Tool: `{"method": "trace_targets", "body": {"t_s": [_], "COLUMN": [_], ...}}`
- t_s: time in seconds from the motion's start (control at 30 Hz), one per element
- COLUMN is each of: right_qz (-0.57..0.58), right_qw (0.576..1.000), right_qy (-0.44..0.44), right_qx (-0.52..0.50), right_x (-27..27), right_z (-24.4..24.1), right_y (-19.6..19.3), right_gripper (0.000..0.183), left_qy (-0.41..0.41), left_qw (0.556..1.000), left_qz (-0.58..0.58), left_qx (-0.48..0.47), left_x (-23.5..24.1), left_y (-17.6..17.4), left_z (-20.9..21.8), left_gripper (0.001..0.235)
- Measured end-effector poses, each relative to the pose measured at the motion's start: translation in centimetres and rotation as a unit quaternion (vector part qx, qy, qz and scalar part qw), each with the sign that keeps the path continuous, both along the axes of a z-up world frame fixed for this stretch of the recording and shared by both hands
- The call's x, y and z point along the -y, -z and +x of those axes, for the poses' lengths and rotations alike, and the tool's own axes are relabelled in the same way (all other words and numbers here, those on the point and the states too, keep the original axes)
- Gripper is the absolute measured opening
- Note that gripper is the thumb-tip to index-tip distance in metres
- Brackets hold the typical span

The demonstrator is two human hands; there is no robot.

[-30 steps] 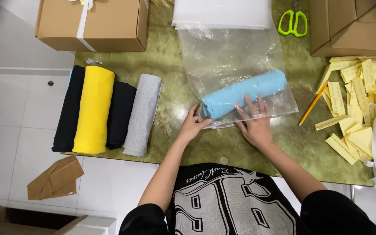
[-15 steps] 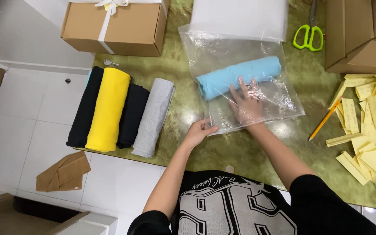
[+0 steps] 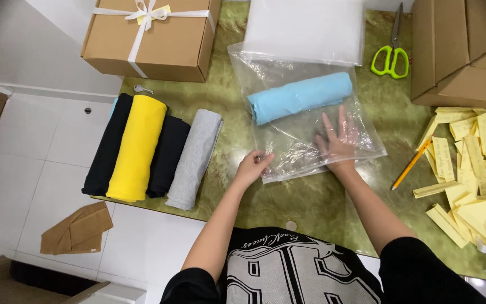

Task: The person ties a white ribbon into a bow on a brown cardboard box, then writes on a yellow sticky note with a pencil and attaches it to the box. The person then places a folded light blue cloth into a clear plastic bag and seals it.

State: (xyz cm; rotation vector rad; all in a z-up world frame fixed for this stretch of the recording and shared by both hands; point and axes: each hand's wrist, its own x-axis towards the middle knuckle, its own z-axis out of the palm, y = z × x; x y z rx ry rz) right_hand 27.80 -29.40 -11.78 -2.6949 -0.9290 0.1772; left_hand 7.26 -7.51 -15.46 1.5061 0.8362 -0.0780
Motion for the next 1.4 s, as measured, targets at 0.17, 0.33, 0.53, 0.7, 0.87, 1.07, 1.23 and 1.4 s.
{"method": "trace_targets", "body": {"t_s": [0.17, 0.33, 0.53, 0.7, 0.87, 1.07, 1.23, 1.4], "right_qz": [0.163, 0.187, 0.153, 0.044, 0.054, 0.059, -0.029, 0.038], "right_qw": [0.983, 0.974, 0.981, 0.99, 0.994, 0.983, 0.998, 0.95], "right_qy": [0.044, 0.124, 0.103, 0.07, 0.023, 0.016, 0.019, -0.055], "right_qx": [0.073, -0.025, 0.06, 0.112, 0.089, 0.171, 0.061, 0.304], "right_x": [5.1, 7.2, 10.6, 10.2, 3.3, -0.1, -0.7, 0.8], "right_z": [-0.9, -5.5, -9.8, -11.0, -8.9, -6.6, -5.1, -6.4], "right_y": [1.0, -1.2, 0.4, 2.5, 0.6, -1.1, 0.8, 2.2], "right_gripper": [0.087, 0.093, 0.091, 0.082, 0.074, 0.06, 0.065, 0.072], "left_qy": [-0.034, -0.024, 0.045, 0.092, 0.038, 0.034, 0.015, -0.022], "left_qw": [0.997, 0.997, 0.998, 0.993, 0.991, 0.99, 0.99, 0.991], "left_qz": [0.072, 0.065, -0.031, -0.077, -0.121, -0.131, -0.133, -0.123], "left_qx": [-0.011, -0.014, 0.03, -0.004, 0.031, 0.046, 0.043, 0.048], "left_x": [0.0, 0.7, 0.9, 0.9, 0.8, 1.3, 1.1, 1.1], "left_y": [2.7, 3.3, -2.6, -3.8, 0.4, -0.8, -0.2, -1.4], "left_z": [2.4, 1.5, -2.5, -3.8, -4.3, -5.4, -6.1, -4.9], "left_gripper": [0.048, 0.037, 0.033, 0.037, 0.036, 0.03, 0.032, 0.077]}}
